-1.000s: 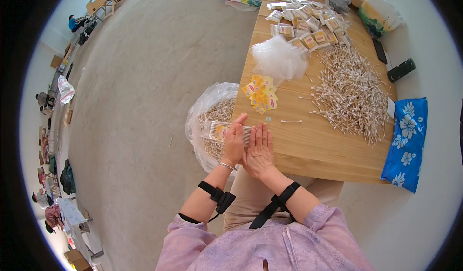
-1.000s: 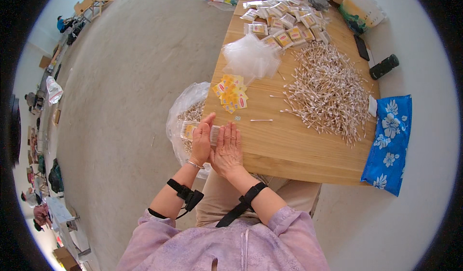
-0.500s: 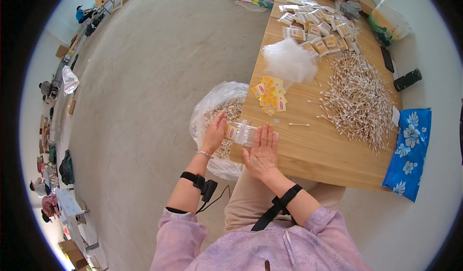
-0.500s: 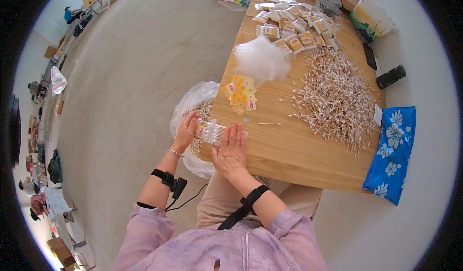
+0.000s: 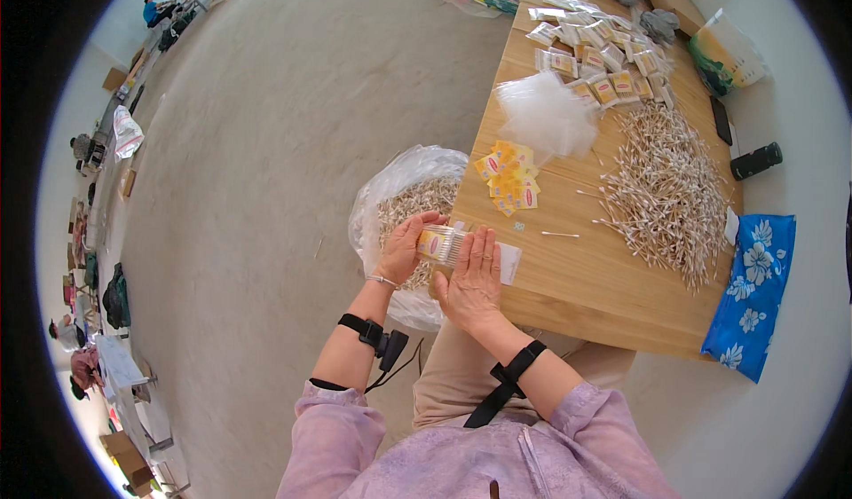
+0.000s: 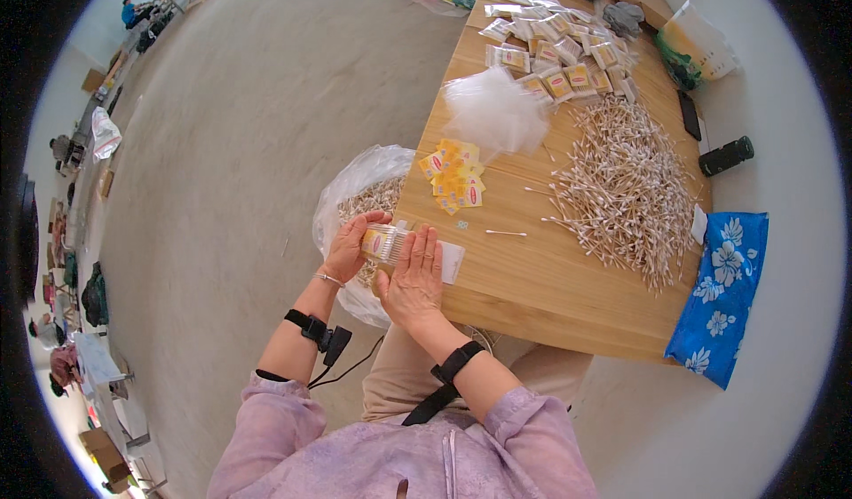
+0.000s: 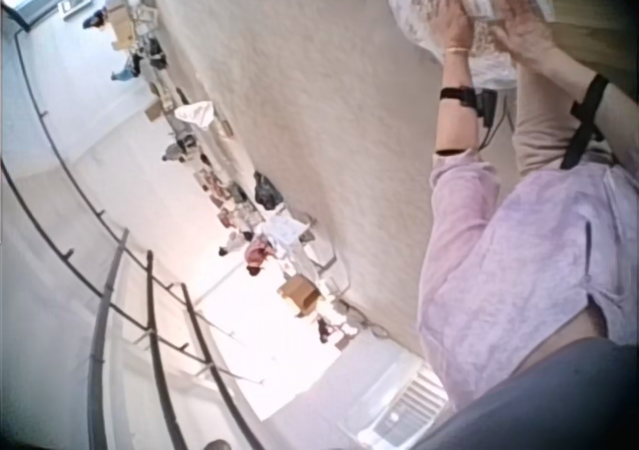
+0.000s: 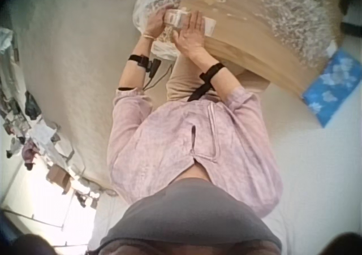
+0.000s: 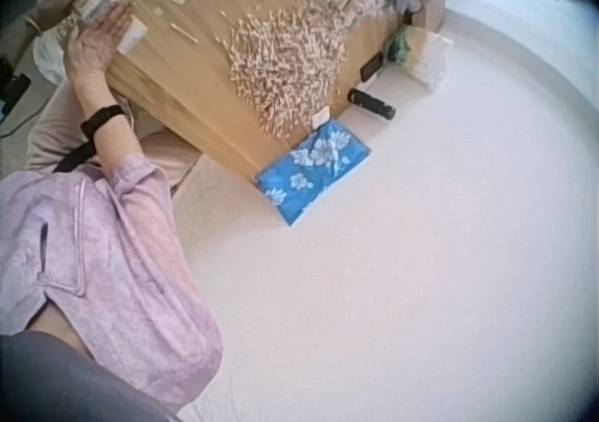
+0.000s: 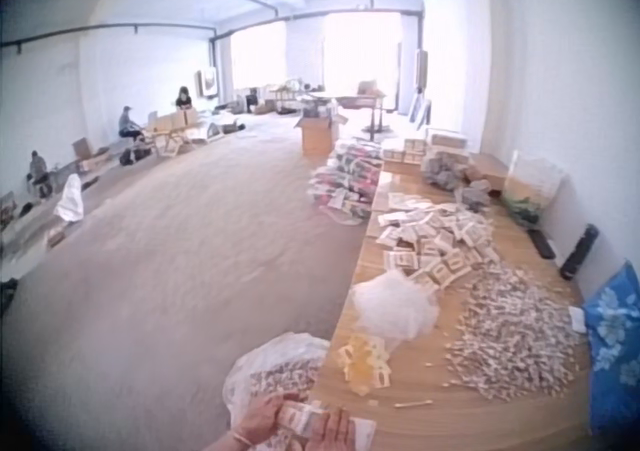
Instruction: Organizing and placing cotton swabs into small plastic bags at a workstation.
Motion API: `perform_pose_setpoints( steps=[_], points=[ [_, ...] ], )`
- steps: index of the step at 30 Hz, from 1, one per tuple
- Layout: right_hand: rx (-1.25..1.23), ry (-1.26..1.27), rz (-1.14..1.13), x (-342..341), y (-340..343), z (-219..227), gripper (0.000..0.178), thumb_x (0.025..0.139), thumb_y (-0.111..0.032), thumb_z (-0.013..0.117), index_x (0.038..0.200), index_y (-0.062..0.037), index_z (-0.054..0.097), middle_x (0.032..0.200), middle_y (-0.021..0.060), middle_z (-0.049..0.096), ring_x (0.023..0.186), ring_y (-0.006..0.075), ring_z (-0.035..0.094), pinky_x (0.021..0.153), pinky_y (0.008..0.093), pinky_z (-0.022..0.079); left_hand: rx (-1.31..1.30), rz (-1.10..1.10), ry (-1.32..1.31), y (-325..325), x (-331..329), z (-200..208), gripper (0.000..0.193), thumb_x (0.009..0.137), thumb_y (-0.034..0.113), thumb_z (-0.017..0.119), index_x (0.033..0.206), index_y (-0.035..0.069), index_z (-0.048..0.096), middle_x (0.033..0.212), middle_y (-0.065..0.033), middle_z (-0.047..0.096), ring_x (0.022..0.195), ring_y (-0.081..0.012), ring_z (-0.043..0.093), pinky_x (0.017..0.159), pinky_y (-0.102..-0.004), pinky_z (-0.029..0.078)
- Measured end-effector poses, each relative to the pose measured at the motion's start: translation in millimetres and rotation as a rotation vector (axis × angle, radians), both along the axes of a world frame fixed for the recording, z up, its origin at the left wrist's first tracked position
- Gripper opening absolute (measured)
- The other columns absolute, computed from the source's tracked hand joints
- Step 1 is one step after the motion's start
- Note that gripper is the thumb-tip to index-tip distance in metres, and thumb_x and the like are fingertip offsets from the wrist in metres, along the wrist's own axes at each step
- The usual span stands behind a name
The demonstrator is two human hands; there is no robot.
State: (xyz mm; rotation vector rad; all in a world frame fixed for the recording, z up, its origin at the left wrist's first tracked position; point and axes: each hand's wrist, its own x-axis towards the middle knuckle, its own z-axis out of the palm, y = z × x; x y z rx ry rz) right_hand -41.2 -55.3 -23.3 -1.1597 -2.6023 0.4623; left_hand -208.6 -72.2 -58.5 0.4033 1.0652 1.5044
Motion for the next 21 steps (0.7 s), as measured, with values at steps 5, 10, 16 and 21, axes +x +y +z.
perform_pose_setpoints(
  steps=[5,10,16,21],
  points=[
    [-0.021,0.020,0.005,-8,-3,1,0.090,0.083,-0.040,0.057,0.141,0.0140,0.015,0.150,0.0322,0.010,0.142,0.0443,0.004,0.116,0.0488,0.004,0.000,0.018,0.099,0,1,1,0.041,0.102,0.032,0.040,0.123,-0.002,0.052,0.119,-0.0117,0.061,0.108,-0.0170,0.058,0.094,-0.0297,0.048],
    [-0.185,0.055,-0.005,-6,6,10,0.083,0.087,-0.036,0.051,0.144,0.0109,0.011,0.152,0.0297,0.009,0.143,0.0422,0.003,0.116,0.0472,0.003,-0.006,0.019,0.167,-2,0,8,0.044,0.102,0.035,0.039,0.125,-0.001,0.052,0.119,-0.0114,0.061,0.109,-0.0178,0.058,0.095,-0.0306,0.047],
    [-0.498,0.848,-0.124,-12,23,4,0.070,0.093,-0.024,0.037,0.146,0.0092,0.006,0.154,0.0258,0.005,0.145,0.0358,0.001,0.117,0.0401,0.003,-0.002,0.041,0.073,-2,-5,9,0.068,0.099,0.053,0.027,0.140,-0.001,0.036,0.138,-0.0156,0.046,0.129,-0.0234,0.042,0.108,-0.0378,0.035],
    [-0.579,0.894,-0.107,-32,13,0,0.068,0.095,-0.026,0.035,0.146,0.0084,0.006,0.155,0.0239,0.004,0.145,0.0344,0.000,0.116,0.0388,0.003,0.060,-0.058,0.095,-7,-4,10,0.075,0.097,0.058,0.025,0.144,-0.001,0.029,0.143,-0.0154,0.040,0.136,-0.0234,0.034,0.112,-0.0363,0.029]
  ],
)
